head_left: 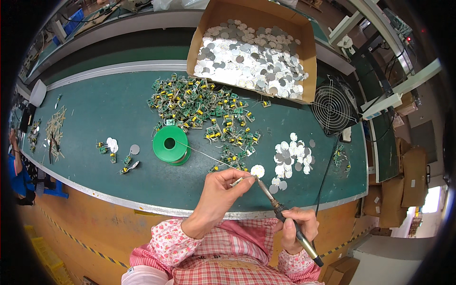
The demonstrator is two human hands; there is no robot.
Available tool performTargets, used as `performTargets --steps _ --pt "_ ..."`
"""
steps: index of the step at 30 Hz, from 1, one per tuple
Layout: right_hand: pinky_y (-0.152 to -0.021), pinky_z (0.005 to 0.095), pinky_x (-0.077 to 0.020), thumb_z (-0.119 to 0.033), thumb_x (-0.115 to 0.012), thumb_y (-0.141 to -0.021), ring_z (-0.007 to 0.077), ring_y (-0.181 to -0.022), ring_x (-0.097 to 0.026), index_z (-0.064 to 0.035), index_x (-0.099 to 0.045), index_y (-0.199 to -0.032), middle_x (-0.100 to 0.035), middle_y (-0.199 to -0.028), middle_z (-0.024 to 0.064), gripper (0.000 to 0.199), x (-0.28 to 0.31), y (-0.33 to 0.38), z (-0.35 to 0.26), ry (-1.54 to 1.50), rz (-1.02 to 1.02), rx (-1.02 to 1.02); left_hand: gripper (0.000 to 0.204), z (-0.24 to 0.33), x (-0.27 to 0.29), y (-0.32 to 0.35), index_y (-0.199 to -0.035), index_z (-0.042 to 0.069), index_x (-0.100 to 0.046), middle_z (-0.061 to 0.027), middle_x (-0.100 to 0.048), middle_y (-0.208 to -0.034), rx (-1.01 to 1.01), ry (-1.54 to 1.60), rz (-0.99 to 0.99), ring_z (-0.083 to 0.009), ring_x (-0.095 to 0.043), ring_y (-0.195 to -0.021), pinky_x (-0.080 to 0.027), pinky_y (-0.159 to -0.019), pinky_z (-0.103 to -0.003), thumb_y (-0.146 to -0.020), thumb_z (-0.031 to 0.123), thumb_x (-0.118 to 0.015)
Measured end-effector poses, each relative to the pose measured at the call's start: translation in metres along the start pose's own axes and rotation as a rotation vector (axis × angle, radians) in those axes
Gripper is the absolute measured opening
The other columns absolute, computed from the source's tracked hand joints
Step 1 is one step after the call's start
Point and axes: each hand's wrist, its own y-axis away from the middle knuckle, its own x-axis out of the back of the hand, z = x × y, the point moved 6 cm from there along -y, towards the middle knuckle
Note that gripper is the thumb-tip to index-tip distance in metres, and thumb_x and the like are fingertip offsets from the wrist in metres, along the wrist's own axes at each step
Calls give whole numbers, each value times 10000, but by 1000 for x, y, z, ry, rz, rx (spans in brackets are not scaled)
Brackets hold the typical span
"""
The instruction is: The person solders wires and small electronic components onto a white circular base with a soldering iron and solder from a spool.
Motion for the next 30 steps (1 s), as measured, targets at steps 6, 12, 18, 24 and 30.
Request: performTargets --steps 6,12,18,24,30 --pt "-387 246 -437 -125 -566 -850 123 -412 -553 31 -545 -900 -559 -525 63 165 -3 6 0 -48 81 27 156 -5 4 1 -954 9 -683 25 -606 -737 -11 -71 -16 -19 -463 -637 -337 -541 -178 -845 121 -679" --pt "-439 239 -454 -180 -528 -877 138 -471 -553 40 -492 -956 -566 -763 143 236 13 16 12 -236 263 -223 122 -5 9 8 -923 -10 -682 15 -625 -771 28 -120 -9 -46 -499 -659 -392 -591 -199 -840 80 -676" --pt "-423 217 -416 -190 -510 -884 110 -442 -497 24 -496 -951 -530 -789 104 224 12 15 25 -191 337 -282 169 38 37 46 -923 25 -683 -34 -598 -730 -280 -924 29 -112 -527 -663 -419 -609 -257 -765 73 -719" --pt "-427 206 -383 -199 -498 -908 88 -445 -467 10 -508 -957 -510 -790 73 216 14 18 39 -138 326 -291 275 107 112 93 -969 56 -632 -82 -623 -913 -667 -1589 745 -240 -568 -823 -428 -758 -347 -713 61 -734" --pt "-453 226 -424 -158 -516 -905 113 -489 -550 13 -517 -995 -577 -714 80 193 8 14 41 -156 298 -313 278 81 81 77 -975 48 -635 -78 -627 -923 -745 -1461 558 -230 -588 -810 -452 -731 -316 -716 52 -737"
